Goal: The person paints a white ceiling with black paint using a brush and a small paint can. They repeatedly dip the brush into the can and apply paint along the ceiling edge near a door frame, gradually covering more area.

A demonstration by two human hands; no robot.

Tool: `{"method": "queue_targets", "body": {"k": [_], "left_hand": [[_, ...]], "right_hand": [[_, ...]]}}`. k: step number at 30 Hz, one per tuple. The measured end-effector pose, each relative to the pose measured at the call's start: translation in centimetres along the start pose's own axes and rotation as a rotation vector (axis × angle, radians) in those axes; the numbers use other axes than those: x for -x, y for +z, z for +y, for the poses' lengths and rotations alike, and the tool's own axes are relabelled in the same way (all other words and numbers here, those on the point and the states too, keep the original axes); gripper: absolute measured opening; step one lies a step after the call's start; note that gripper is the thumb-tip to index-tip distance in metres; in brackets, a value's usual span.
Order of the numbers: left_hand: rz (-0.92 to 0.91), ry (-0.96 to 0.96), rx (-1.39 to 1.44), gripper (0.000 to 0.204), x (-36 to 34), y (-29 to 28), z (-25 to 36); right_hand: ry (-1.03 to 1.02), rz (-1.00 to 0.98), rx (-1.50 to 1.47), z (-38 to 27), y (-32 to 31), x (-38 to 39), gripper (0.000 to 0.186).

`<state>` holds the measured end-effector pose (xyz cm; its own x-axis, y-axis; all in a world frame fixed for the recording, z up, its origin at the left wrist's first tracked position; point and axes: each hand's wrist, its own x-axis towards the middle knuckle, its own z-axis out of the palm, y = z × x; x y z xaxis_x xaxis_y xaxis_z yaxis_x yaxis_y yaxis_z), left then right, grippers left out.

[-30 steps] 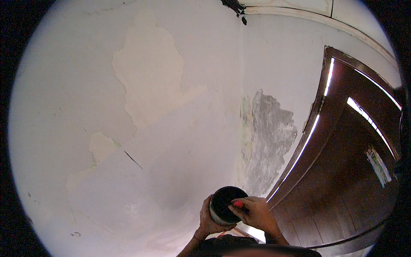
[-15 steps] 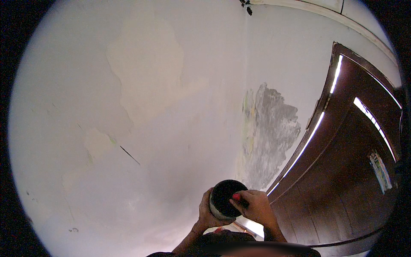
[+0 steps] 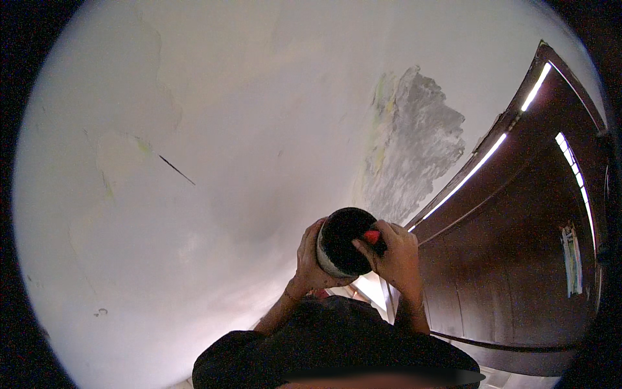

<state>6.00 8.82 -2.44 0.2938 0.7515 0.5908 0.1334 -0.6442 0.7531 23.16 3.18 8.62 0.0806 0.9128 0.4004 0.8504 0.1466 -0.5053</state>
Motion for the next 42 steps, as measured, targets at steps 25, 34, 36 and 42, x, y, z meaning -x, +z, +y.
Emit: {"method": "queue_targets", "body": {"k": [25,34,36,42], "left_hand": [[-0.164,0.174,-0.001,0.131,-7.9,-3.5,0.7],[-0.166,0.282,0.004,0.125,-9.9,-3.9,0.7],[-0.191,0.244,0.012,0.125,-11.9,-4.5,0.1],[-0.176,0.241,-0.02,0.125,-12.7,-4.3,0.2]], "right_hand": [[-0.468,0.272,-0.185,1.4,-6.6,-5.1,0.019],[-0.629,0.359,0.155,0.2,-5.8,-5.3,0.022],[-0.598,0.356,0.228,0.1,-4.8,-6.8,0.026],[-0.718,0.36,0.294,0.2,-4.2,-7.2,0.041]]}}
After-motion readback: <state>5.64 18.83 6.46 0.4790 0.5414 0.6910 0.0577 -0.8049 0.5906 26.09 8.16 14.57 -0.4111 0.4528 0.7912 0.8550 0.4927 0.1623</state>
